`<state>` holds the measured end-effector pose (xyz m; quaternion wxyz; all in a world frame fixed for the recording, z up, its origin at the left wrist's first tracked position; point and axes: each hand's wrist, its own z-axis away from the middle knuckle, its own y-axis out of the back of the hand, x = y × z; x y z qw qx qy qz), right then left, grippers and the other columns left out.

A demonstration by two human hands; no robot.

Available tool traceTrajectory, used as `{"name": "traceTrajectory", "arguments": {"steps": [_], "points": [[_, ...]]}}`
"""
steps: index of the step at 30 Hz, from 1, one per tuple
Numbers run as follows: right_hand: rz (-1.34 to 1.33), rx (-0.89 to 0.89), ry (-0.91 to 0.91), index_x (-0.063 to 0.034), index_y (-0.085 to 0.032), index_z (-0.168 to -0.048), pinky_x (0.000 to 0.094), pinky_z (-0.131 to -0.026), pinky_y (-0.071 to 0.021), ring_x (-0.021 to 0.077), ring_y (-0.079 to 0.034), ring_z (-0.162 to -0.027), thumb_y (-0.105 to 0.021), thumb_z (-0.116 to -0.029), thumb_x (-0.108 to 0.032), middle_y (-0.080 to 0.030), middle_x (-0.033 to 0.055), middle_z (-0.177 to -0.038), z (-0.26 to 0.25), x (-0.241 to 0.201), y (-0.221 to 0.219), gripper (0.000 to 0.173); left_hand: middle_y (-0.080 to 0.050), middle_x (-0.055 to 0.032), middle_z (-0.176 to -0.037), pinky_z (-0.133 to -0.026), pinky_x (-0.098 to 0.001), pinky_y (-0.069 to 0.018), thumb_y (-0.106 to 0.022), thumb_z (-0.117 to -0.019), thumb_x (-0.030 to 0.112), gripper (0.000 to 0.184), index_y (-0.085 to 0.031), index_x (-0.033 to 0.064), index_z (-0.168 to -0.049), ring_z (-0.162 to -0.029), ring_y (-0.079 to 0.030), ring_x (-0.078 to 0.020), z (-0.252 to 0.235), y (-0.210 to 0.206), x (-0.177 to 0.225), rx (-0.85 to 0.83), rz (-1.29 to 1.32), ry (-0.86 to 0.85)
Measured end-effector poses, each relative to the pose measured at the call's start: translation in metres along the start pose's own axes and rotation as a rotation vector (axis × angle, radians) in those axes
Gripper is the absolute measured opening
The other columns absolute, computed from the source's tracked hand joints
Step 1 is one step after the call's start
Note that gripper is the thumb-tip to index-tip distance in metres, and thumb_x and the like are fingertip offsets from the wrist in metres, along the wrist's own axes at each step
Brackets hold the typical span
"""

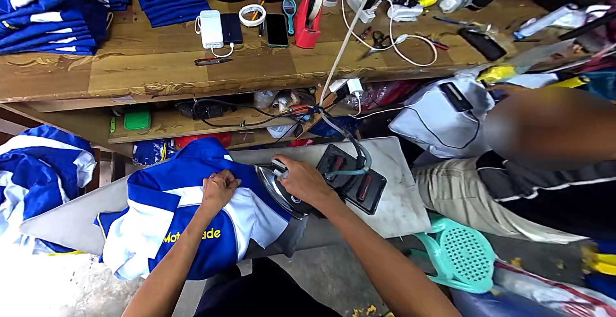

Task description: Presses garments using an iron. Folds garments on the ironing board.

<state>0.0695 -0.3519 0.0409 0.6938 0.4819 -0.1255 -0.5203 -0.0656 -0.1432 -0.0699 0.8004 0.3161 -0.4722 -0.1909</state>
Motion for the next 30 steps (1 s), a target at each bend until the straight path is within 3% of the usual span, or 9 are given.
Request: {"name": "traceTrajectory", "arguments": {"steps": [3,6,9,11,15,20,25,27,30], "points": [[0.03,-0.022,0.021,-0.0351,-0.052,-0.148,0.0622,-0.083,-0.0535,0.0401,-0.07,-0.101,-0.065,-0.0947,-0.027,-0.073,0.0165,-0.112,0.039,0.008,-0.004,0.056,-0.071,-0.0137,-0.093,-0.092,-0.0553,-0.0489,-0.06,-0.0962,0.052,0.05,-0.07,0.0033,-0.098,-0.096,-0.068,-0.0322,0.02,-0.003,0.003,0.157,-0.141,-0.081],[0.046,-0.069,0.02,-0.0344,-0.051,-0.148,0.0631,-0.078,-0.0543,0.0423,-0.071,-0.095,-0.065,-0.0955,-0.029,-0.074,0.0174,-0.107,0.065,0.01,-0.018,0.055,-0.074,-0.0162,-0.102,-0.099,-0.0575,-0.0453,-0.051,-0.0966,0.065,0.066,-0.072,0.0028,-0.099,-0.107,-0.068,-0.0357,0.04,0.001,0.012,0.035,-0.329,-0.037],[0.037,-0.08,-0.003,-0.0338,-0.049,-0.15,0.0611,-0.078,-0.0545,0.0417,-0.071,-0.094,-0.063,-0.0959,-0.026,-0.074,0.0175,-0.105,0.066,0.006,-0.032,0.057,-0.072,-0.0153,-0.107,-0.107,-0.0572,-0.0394,-0.054,-0.1018,0.05,0.05,-0.07,0.0031,-0.104,-0.113,-0.064,-0.0337,0.041,0.001,0.013,-0.182,-0.272,-0.017],[0.02,-0.058,0.002,-0.0339,-0.05,-0.15,0.0604,-0.078,-0.0545,0.0412,-0.071,-0.095,-0.062,-0.0958,-0.025,-0.073,0.0171,-0.106,0.058,-0.003,-0.032,0.056,-0.071,-0.0156,-0.105,-0.106,-0.0571,-0.0396,-0.055,-0.1034,0.042,0.042,-0.069,0.0024,-0.104,-0.111,-0.064,-0.0335,0.039,0.002,0.01,-0.223,-0.208,-0.033],[0.106,-0.102,0.126,-0.0344,-0.05,-0.148,0.0621,-0.075,-0.0536,0.0425,-0.07,-0.094,-0.062,-0.0933,-0.019,-0.073,0.0179,-0.105,0.047,-0.016,-0.029,0.058,-0.069,-0.015,-0.094,-0.102,-0.0577,-0.0421,-0.057,-0.1018,0.043,0.042,-0.068,0.0025,-0.099,-0.1,-0.065,-0.033,0.03,0.009,-0.003,-0.214,-0.127,-0.057],[0.167,-0.143,0.255,-0.0309,-0.054,-0.144,0.0618,-0.071,-0.0539,0.0425,-0.071,-0.091,-0.064,-0.0908,-0.013,-0.073,0.0176,-0.104,0.072,-0.002,-0.043,0.057,-0.071,-0.0155,-0.099,-0.102,-0.0577,-0.0421,-0.059,-0.1001,0.044,0.041,-0.068,0.0041,-0.103,-0.103,-0.066,-0.0335,0.027,0.018,0.01,-0.229,-0.234,-0.01],[0.164,-0.164,0.29,-0.0321,-0.056,-0.144,0.0612,-0.07,-0.0546,0.0411,-0.071,-0.086,-0.065,-0.0905,-0.014,-0.073,0.0166,-0.1,0.105,0.041,-0.051,0.057,-0.067,-0.0131,-0.129,-0.105,-0.0582,-0.0425,-0.061,-0.0998,0.031,0.031,-0.071,0.0108,-0.121,-0.128,-0.057,-0.0346,-0.001,0.012,0.042,-0.024,-0.318,-0.357],[0.118,-0.229,0.217,-0.0337,-0.055,-0.145,0.0637,-0.072,-0.0537,0.0431,-0.071,-0.087,-0.066,-0.0909,-0.017,-0.073,0.0186,-0.1,0.114,0.054,-0.043,0.057,-0.062,-0.0083,-0.141,-0.113,-0.0585,-0.0354,-0.056,-0.1041,0.031,0.032,-0.068,0.0164,-0.13,-0.138,-0.05,-0.0314,-0.022,0.001,0.057,-0.134,-0.361,-0.52],[0.061,-0.303,0.08,-0.0353,-0.054,-0.147,0.065,-0.078,-0.0528,0.0441,-0.07,-0.093,-0.068,-0.0921,-0.022,-0.073,0.0203,-0.103,0.125,0.07,-0.032,0.058,-0.064,-0.0089,-0.136,-0.12,-0.0592,-0.0256,-0.059,-0.1026,0.036,0.036,-0.068,0.0181,-0.132,-0.136,-0.052,-0.03,-0.043,-0.016,0.082,-0.352,-0.456,-0.618]]}}
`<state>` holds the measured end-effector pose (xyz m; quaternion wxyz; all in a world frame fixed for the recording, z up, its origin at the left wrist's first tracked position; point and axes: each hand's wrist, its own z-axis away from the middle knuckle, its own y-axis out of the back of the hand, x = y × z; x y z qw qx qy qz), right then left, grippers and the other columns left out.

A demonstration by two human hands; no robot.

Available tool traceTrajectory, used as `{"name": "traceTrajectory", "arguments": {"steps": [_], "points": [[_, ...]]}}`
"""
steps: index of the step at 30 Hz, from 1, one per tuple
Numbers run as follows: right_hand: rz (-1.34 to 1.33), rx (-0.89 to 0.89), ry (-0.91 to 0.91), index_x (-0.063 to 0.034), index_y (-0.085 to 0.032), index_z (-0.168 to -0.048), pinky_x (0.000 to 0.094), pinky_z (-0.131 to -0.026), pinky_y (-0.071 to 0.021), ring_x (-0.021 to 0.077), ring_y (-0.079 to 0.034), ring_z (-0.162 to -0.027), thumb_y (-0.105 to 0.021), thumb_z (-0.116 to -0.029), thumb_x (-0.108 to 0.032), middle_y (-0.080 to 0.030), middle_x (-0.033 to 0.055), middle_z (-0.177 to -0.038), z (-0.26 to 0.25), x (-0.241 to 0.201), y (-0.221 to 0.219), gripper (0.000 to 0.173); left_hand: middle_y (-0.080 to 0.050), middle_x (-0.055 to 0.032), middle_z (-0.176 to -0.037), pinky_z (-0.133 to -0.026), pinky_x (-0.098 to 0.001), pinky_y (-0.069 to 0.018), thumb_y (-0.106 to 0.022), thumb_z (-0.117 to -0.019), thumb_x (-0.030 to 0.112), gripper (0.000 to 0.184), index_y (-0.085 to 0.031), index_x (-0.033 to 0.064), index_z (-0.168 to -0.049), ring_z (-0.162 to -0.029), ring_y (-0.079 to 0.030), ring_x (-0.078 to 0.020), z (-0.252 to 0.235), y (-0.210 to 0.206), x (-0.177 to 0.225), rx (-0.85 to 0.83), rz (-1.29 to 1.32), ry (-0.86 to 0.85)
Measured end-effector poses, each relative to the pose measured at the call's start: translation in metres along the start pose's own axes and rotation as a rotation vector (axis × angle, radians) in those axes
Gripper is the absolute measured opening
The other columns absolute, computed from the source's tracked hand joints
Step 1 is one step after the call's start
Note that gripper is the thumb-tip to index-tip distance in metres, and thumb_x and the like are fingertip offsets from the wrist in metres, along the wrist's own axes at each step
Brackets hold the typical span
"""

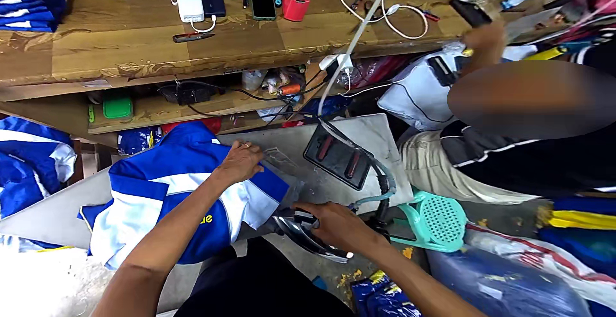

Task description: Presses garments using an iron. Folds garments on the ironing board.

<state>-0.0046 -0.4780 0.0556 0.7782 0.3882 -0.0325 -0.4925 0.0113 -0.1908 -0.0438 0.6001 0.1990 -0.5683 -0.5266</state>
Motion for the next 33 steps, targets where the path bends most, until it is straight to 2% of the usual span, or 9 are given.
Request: {"name": "traceTrajectory", "arguments": {"steps": [5,8,13,16,21,23,25,27,33], "points": [[-0.096,0.166,-0.119,-0.032,-0.057,-0.144,0.0626,-0.078,-0.0548,0.0406,-0.072,-0.091,-0.071,-0.0926,-0.034,-0.074,0.0177,-0.101,0.021,0.02,-0.004,0.054,-0.068,-0.0145,-0.113,-0.112,-0.0551,-0.036,-0.062,-0.1005,0.021,0.02,-0.073,0.0089,-0.111,-0.12,-0.059,-0.033,-0.018,-0.002,0.003,-0.018,-0.002,-0.1],[-0.176,0.272,-0.136,-0.0283,-0.057,-0.145,0.0612,-0.08,-0.0553,0.0393,-0.072,-0.092,-0.072,-0.0926,-0.037,-0.074,0.0175,-0.103,0.023,0.023,0.0,0.055,-0.066,-0.0182,-0.12,-0.106,-0.0559,-0.0437,-0.057,-0.1031,0.019,0.024,-0.069,0.0031,-0.116,-0.123,-0.058,-0.0364,-0.021,0.005,0.003,0.023,0.02,-0.042],[-0.242,0.416,-0.026,-0.0245,-0.057,-0.143,0.0532,-0.075,-0.0576,0.0281,-0.072,-0.085,-0.062,-0.0906,-0.068,-0.074,0.0105,-0.097,0.012,0.013,0.007,0.069,-0.069,-0.0183,-0.121,-0.102,-0.0574,-0.0444,-0.061,-0.1009,0.02,0.026,-0.067,0.0022,-0.118,-0.119,-0.063,-0.0364,-0.026,0.013,-0.006,0.141,-0.051,0.105],[-0.249,0.423,0.044,-0.0211,-0.056,-0.144,0.0533,-0.072,-0.0568,0.0299,-0.071,-0.081,-0.05,-0.1003,-0.063,-0.073,0.0119,-0.093,-0.005,-0.006,0.009,0.061,-0.065,-0.0202,-0.124,-0.102,-0.059,-0.045,-0.065,-0.0984,0.02,0.024,-0.069,0.0031,-0.115,-0.125,-0.057,-0.0397,-0.019,0.003,-0.008,0.262,-0.064,0.154],[-0.245,0.336,0.02,-0.02,-0.053,-0.145,0.0553,-0.076,-0.0558,0.0331,-0.071,-0.087,-0.046,-0.1026,-0.06,-0.072,0.0132,-0.096,-0.039,-0.036,0.009,0.059,-0.068,-0.0153,-0.113,-0.098,-0.0548,-0.0496,-0.062,-0.0996,0.028,0.024,-0.072,0.0067,-0.102,-0.117,-0.06,-0.0366,0.026,-0.011,-0.004,0.585,0.0,0.08],[-0.24,0.348,0.004,-0.0187,-0.054,-0.144,0.0555,-0.076,-0.0556,0.0343,-0.071,-0.087,-0.046,-0.1021,-0.061,-0.072,0.014,-0.095,-0.051,-0.039,0.004,0.06,-0.068,-0.0109,-0.126,-0.108,-0.0574,-0.0417,-0.06,-0.0963,0.055,0.049,-0.073,0.0116,-0.115,-0.127,-0.057,-0.0336,0.057,-0.023,-0.005,0.502,-0.009,0.109],[-0.247,0.363,-0.008,-0.0189,-0.054,-0.144,0.055,-0.075,-0.0558,0.034,-0.071,-0.087,-0.05,-0.1005,-0.062,-0.072,0.0139,-0.095,-0.056,-0.039,0.004,0.061,-0.047,-0.0069,-0.159,-0.12,-0.0686,-0.0205,-0.06,-0.0814,0.08,0.092,-0.055,0.0174,-0.148,-0.151,-0.034,-0.0369,0.085,-0.035,-0.01,0.279,-0.039,0.174],[-0.216,0.311,-0.054,-0.0226,-0.054,-0.145,0.057,-0.08,-0.0556,0.0359,-0.071,-0.093,-0.06,-0.0967,-0.057,-0.073,0.0151,-0.103,-0.058,-0.044,0.009,0.059,-0.015,0.0025,-0.174,-0.119,-0.0745,-0.0027,-0.073,-0.0719,0.077,0.116,-0.025,0.0261,-0.165,-0.16,-0.004,-0.0372,0.099,-0.037,-0.018,0.035,-0.022,0.241],[0.033,0.151,0.046,-0.0333,-0.056,-0.143,0.0641,-0.076,-0.0526,0.0437,-0.07,-0.096,-0.065,-0.0919,-0.022,-0.072,0.0193,-0.105,-0.064,-0.051,0.02,0.053,-0.005,0.0103,-0.174,-0.117,-0.0768,-0.0008,-0.085,-0.0738,0.055,0.116,-0.017,0.0355,-0.165,-0.16,0.004,-0.0364,0.087,-0.012,-0.037,-0.191,0.014,0.249]]}}
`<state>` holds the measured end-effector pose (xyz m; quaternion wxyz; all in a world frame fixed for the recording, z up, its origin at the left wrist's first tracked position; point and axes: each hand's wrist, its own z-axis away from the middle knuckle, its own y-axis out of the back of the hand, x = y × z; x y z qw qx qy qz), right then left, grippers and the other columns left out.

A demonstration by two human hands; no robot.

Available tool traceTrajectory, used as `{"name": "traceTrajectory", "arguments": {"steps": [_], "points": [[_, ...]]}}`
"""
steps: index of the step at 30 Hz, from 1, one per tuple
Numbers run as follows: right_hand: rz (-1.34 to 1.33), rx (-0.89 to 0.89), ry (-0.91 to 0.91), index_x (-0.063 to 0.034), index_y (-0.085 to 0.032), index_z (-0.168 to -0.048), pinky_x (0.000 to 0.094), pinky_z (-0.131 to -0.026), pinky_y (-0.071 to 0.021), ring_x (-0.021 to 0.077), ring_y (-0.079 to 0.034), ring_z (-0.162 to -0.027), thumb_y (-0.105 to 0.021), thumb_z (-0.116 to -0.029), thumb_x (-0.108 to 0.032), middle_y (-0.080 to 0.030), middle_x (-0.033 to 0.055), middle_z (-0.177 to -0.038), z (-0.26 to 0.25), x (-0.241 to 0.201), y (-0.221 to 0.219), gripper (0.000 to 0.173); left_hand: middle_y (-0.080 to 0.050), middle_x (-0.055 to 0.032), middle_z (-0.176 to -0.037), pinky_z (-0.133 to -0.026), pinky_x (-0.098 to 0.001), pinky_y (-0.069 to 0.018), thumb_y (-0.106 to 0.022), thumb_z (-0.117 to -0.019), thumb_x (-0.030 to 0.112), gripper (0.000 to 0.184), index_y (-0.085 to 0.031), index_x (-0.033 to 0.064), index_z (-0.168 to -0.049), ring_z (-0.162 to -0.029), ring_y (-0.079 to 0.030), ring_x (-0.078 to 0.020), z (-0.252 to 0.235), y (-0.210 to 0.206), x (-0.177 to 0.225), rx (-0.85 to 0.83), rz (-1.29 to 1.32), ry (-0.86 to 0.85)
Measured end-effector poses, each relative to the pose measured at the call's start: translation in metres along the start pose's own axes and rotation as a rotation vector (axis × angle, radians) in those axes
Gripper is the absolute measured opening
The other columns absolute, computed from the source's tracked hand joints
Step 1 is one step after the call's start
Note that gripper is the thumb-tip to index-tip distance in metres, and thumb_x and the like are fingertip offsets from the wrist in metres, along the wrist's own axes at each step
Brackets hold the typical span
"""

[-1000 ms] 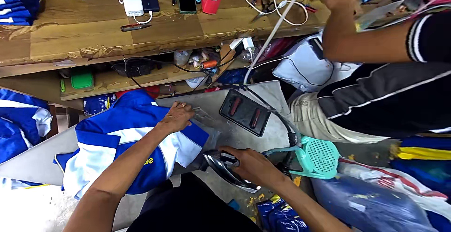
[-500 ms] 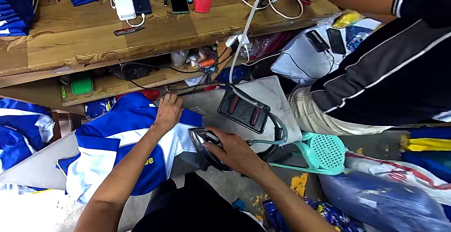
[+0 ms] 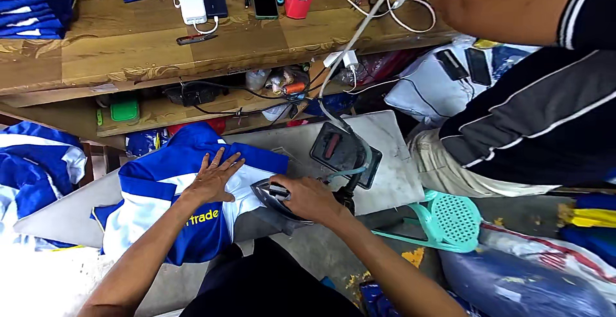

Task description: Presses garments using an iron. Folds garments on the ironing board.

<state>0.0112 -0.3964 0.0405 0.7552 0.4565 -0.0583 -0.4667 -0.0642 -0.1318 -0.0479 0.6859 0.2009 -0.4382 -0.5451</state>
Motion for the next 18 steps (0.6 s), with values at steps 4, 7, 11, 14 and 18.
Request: {"name": "traceTrajectory", "arguments": {"steps": [4,7,11,14,18], "points": [[0.049,0.03,0.083,-0.0302,-0.058,-0.141,0.0624,-0.07,-0.0521,0.0431,-0.07,-0.087,-0.064,-0.09,-0.016,-0.072,0.0188,-0.098,0.003,0.004,-0.003,0.053,-0.005,0.0108,-0.174,-0.117,-0.0766,-0.0015,-0.086,-0.073,0.053,0.116,-0.017,0.0356,-0.165,-0.16,0.005,-0.0362,-0.001,0.0,-0.003,0.005,0.026,-0.017],[-0.007,0.074,-0.03,-0.0292,-0.057,-0.142,0.0625,-0.074,-0.0528,0.0424,-0.071,-0.092,-0.062,-0.0907,-0.018,-0.073,0.0184,-0.101,0.002,-0.001,-0.004,0.053,-0.006,0.0113,-0.174,-0.117,-0.0761,-0.0011,-0.086,-0.0728,0.052,0.115,-0.019,0.0361,-0.165,-0.16,0.003,-0.0359,-0.002,0.0,-0.004,0.009,0.033,-0.016],[0.093,0.031,0.145,-0.0273,-0.06,-0.137,0.0627,-0.068,-0.0534,0.0429,-0.071,-0.087,-0.064,-0.0894,-0.014,-0.072,0.0184,-0.098,0.015,0.006,-0.016,0.05,-0.005,0.0125,-0.174,-0.117,-0.0766,0.0,-0.086,-0.0727,0.053,0.115,-0.018,0.0369,-0.165,-0.16,0.004,-0.0358,-0.003,-0.001,-0.005,-0.006,0.037,-0.012],[0.134,0.003,0.225,-0.0264,-0.06,-0.137,0.0614,-0.065,-0.0533,0.0422,-0.071,-0.082,-0.066,-0.0882,-0.012,-0.072,0.0175,-0.094,0.031,0.014,-0.023,0.051,-0.005,0.0125,-0.174,-0.117,-0.0763,-0.0001,-0.086,-0.0714,0.053,0.116,-0.019,0.0368,-0.165,-0.16,0.005,-0.0355,-0.004,-0.001,-0.004,0.004,0.035,-0.008],[0.031,-0.044,0.131,-0.0321,-0.059,-0.141,0.0628,-0.07,-0.053,0.0419,-0.071,-0.085,-0.068,-0.0882,-0.016,-0.073,0.0172,-0.096,0.041,0.027,-0.015,0.056,-0.006,0.0082,-0.174,-0.12,-0.0723,-0.0039,-0.086,-0.0723,0.052,0.116,-0.02,0.0336,-0.165,-0.16,0.003,-0.0355,-0.002,-0.004,0.0,0.041,0.03,-0.029]]}}
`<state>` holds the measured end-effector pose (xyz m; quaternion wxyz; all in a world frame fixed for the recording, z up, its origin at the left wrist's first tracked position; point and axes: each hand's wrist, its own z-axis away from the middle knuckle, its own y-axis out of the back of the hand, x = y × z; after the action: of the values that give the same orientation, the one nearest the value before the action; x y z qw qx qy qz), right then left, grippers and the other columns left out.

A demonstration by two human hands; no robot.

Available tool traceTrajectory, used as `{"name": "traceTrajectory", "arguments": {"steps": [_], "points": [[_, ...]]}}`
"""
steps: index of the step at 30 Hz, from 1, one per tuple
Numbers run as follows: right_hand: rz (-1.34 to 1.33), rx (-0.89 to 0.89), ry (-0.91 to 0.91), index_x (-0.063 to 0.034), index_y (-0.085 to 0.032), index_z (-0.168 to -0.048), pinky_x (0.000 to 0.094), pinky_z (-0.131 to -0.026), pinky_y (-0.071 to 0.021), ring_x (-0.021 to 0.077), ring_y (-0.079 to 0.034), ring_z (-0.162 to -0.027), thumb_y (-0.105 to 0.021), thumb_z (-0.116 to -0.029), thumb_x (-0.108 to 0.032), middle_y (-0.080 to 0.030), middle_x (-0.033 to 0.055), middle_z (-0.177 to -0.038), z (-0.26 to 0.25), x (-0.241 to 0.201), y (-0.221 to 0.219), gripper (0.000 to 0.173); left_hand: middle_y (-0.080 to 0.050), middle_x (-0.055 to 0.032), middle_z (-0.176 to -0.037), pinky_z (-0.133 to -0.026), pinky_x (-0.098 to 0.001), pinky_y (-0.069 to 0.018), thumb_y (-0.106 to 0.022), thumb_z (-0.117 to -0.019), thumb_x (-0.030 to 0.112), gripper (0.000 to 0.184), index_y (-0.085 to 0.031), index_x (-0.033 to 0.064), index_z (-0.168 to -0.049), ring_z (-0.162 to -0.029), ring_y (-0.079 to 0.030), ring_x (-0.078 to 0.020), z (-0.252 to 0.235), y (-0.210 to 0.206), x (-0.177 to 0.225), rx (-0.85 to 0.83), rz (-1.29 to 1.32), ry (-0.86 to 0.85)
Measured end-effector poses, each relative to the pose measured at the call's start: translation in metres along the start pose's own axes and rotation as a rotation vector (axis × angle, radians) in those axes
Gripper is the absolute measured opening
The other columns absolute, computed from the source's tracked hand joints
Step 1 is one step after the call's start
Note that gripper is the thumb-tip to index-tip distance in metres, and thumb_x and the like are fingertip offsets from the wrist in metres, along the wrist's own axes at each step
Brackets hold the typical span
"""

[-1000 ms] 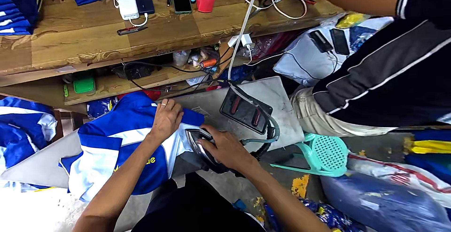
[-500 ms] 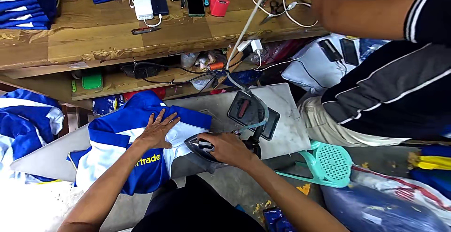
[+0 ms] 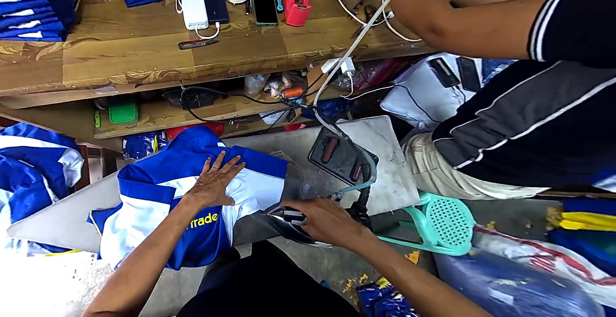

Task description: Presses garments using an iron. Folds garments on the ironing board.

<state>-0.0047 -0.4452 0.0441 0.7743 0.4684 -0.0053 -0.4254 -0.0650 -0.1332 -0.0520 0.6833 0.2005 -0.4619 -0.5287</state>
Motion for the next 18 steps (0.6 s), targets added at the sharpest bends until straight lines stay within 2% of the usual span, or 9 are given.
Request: {"name": "traceTrajectory", "arguments": {"steps": [3,7,8,9,10,11,13,15,18], "points": [[-0.045,0.026,-0.116,-0.0343,-0.058,-0.142,0.0639,-0.074,-0.0529,0.0423,-0.071,-0.089,-0.067,-0.0885,-0.019,-0.074,0.0179,-0.1,0.0,-0.004,0.019,0.057,-0.007,0.0023,-0.175,-0.121,-0.07,-0.0066,-0.086,-0.0707,0.056,0.115,-0.023,0.0333,-0.164,-0.16,0.001,-0.037,0.006,-0.003,0.002,0.074,-0.012,-0.02],[-0.043,0.115,-0.157,-0.0335,-0.058,-0.142,0.0643,-0.075,-0.0522,0.0427,-0.07,-0.093,-0.064,-0.0906,-0.02,-0.073,0.0178,-0.103,-0.023,-0.012,0.045,0.053,-0.01,-0.0035,-0.174,-0.122,-0.0682,-0.0048,-0.08,-0.0652,0.074,0.119,-0.026,0.0341,-0.164,-0.16,-0.001,-0.0372,0.015,-0.005,0.006,0.15,0.008,0.031],[-0.023,0.121,-0.145,-0.0334,-0.057,-0.142,0.0645,-0.075,-0.052,0.0433,-0.07,-0.093,-0.063,-0.091,-0.02,-0.073,0.0182,-0.103,-0.034,-0.012,0.049,0.053,-0.017,-0.0048,-0.173,-0.123,-0.0664,-0.0081,-0.075,-0.0668,0.079,0.116,-0.029,0.0327,-0.163,-0.159,-0.007,-0.0366,0.018,-0.006,0.007,0.19,0.03,0.054],[-0.001,0.115,-0.137,-0.0339,-0.057,-0.143,0.0646,-0.076,-0.0519,0.0438,-0.07,-0.094,-0.062,-0.0916,-0.019,-0.073,0.0186,-0.104,-0.044,-0.012,0.051,0.054,-0.03,-0.0081,-0.168,-0.122,-0.0644,-0.017,-0.069,-0.0719,0.082,0.107,-0.037,0.0289,-0.16,-0.156,-0.02,-0.0373,0.02,-0.008,0.009,0.27,0.064,0.074],[0.025,0.101,-0.125,-0.0339,-0.056,-0.144,0.0646,-0.077,-0.0519,0.0441,-0.069,-0.095,-0.062,-0.092,-0.018,-0.072,0.0192,-0.104,-0.054,-0.012,0.052,0.054,-0.047,-0.0138,-0.156,-0.117,-0.0624,-0.031,-0.06,-0.081,0.081,0.095,-0.048,0.0225,-0.155,-0.146,-0.039,-0.0394,0.019,-0.013,0.01,0.384,0.088,0.099],[0.05,0.084,-0.111,-0.0337,-0.055,-0.144,0.0644,-0.076,-0.0518,0.0443,-0.069,-0.095,-0.061,-0.0924,-0.017,-0.072,0.0196,-0.104,-0.062,-0.011,0.052,0.055,-0.059,-0.0186,-0.141,-0.107,-0.0609,-0.0417,-0.054,-0.0906,0.074,0.082,-0.056,0.015,-0.148,-0.132,-0.052,-0.0413,0.017,-0.017,0.012,0.489,0.121,0.14],[0.085,0.062,-0.076,-0.0334,-0.055,-0.144,0.0635,-0.074,-0.0514,0.0441,-0.069,-0.093,-0.06,-0.0917,-0.014,-0.072,0.0198,-0.101,-0.071,-0.011,0.052,0.056,-0.07,-0.0186,-0.118,-0.099,-0.0588,-0.0477,-0.055,-0.1002,0.052,0.061,-0.059,0.0078,-0.143,-0.114,-0.064,-0.0395,0.009,-0.023,0.016,0.558,0.234,0.245],[0.093,0.059,-0.04,-0.0326,-0.055,-0.143,0.0632,-0.073,-0.0512,0.0441,-0.069,-0.091,-0.061,-0.091,-0.014,-0.072,0.0196,-0.1,-0.073,-0.01,0.051,0.055,-0.072,-0.0171,-0.104,-0.099,-0.0569,-0.0488,-0.056,-0.1005,0.027,0.054,-0.05,0.0084,-0.15,-0.102,-0.068,-0.0364,0.004,-0.025,0.017,0.465,0.397,0.301],[0.098,0.057,-0.019,-0.0317,-0.055,-0.143,0.0627,-0.075,-0.0512,0.0436,-0.069,-0.093,-0.061,-0.0912,-0.015,-0.072,0.0198,-0.101,-0.077,-0.013,0.053,0.055,-0.069,-0.0132,-0.091,-0.085,-0.0466,-0.0556,-0.056,-0.0982,0.016,0.054,-0.046,0.0067,-0.151,-0.083,-0.067,-0.0273,0.005,-0.021,0.015,0.428,0.594,0.302]]}}
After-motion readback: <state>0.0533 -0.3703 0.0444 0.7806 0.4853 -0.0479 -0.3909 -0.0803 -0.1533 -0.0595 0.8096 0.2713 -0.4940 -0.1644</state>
